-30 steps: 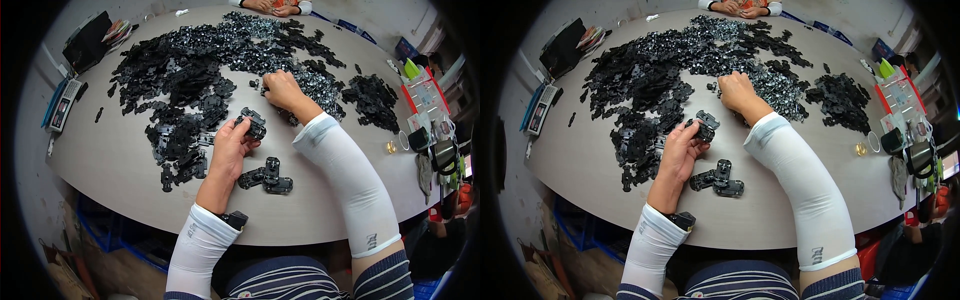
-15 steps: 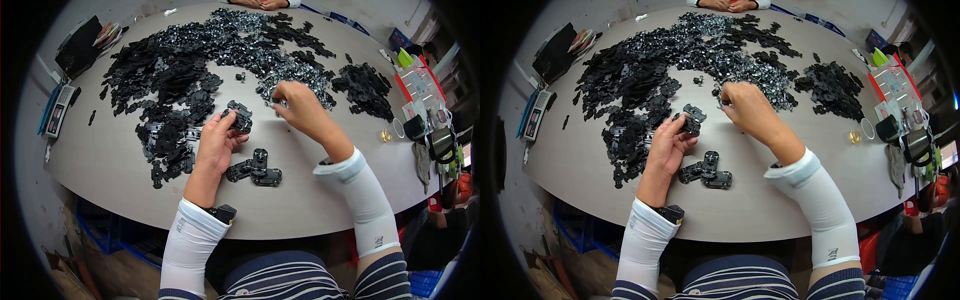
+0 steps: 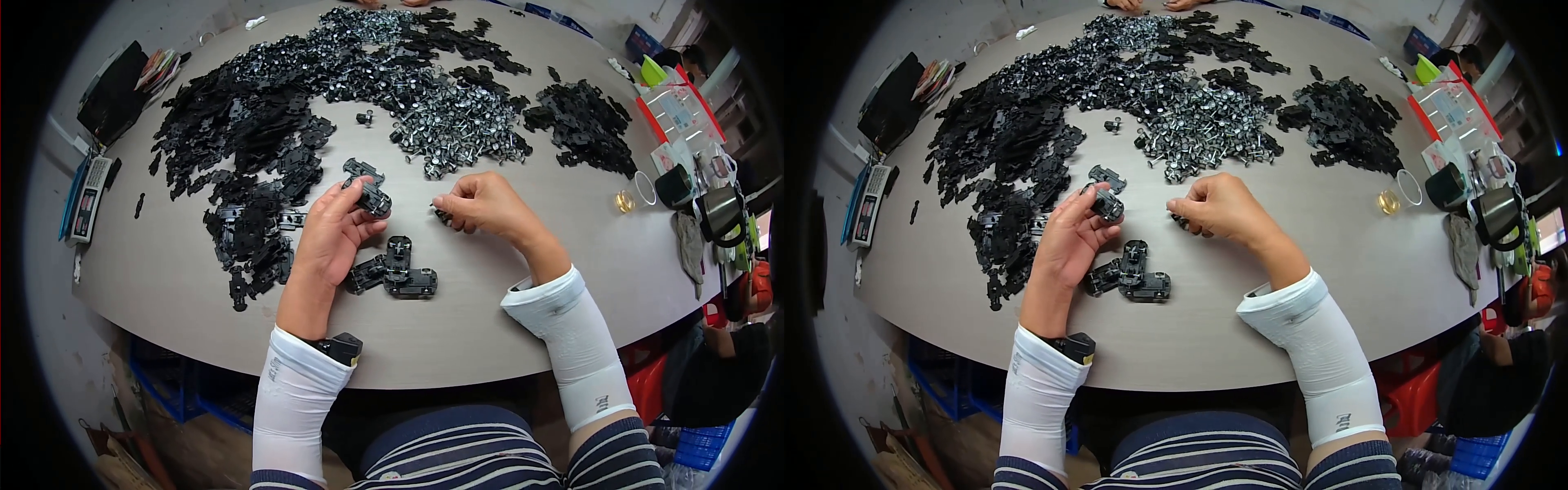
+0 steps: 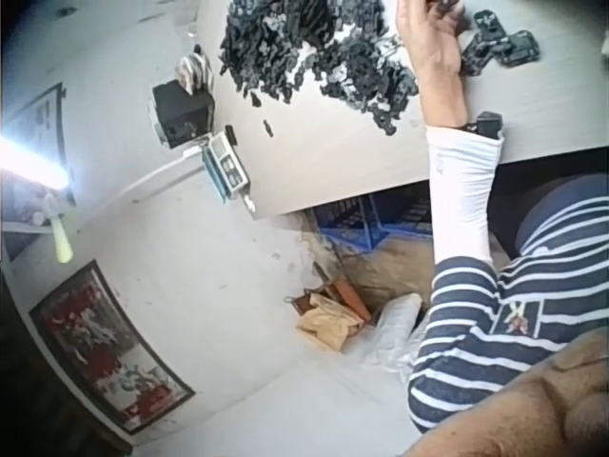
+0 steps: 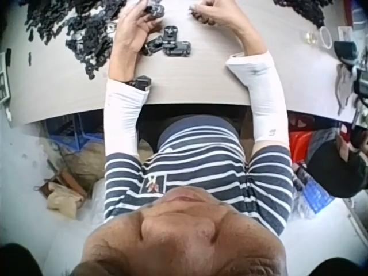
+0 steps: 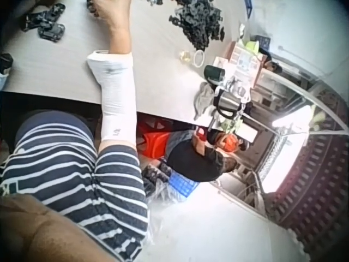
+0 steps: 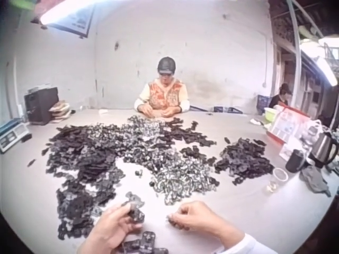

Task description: Assemble small black plastic components by snapping them together at a table.

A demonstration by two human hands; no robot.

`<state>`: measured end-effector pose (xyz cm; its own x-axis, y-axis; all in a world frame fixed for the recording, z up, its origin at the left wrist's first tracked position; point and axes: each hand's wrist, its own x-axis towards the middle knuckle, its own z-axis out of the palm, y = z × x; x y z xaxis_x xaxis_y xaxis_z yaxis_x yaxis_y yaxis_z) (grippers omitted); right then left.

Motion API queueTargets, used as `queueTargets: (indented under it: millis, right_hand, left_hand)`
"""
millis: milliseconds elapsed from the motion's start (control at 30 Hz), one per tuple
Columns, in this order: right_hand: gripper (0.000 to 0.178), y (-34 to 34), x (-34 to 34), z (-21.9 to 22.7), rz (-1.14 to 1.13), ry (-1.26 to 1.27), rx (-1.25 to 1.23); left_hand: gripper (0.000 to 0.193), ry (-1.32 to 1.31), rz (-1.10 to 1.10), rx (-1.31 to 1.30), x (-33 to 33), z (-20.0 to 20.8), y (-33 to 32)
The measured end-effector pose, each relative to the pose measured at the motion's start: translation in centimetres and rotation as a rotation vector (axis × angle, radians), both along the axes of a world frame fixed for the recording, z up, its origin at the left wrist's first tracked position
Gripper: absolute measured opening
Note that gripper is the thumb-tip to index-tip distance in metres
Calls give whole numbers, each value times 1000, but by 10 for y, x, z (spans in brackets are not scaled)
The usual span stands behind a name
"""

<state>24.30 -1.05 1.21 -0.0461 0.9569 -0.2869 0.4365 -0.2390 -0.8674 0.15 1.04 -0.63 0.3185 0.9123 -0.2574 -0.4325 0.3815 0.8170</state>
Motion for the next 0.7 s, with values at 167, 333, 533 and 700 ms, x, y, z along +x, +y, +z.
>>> queueTargets:
  millis: [167,333,533,700]
  right_hand:
    - [37,-1,5,-4,-9,-182,94]
    - [22,-3,16,-6,47,-288,286]
    - [17,-5,13,-8,189,-322,368]
    - [16,-8,-10,0,100,-282,525]
  left_hand:
    - [30,-5,-13,2,0,-2,1]
    - [29,-23,-9,5,0,-1,0]
    - [29,48,-33,69,5,1,-3]
    - [32,197,-48,180,15,0,-8]
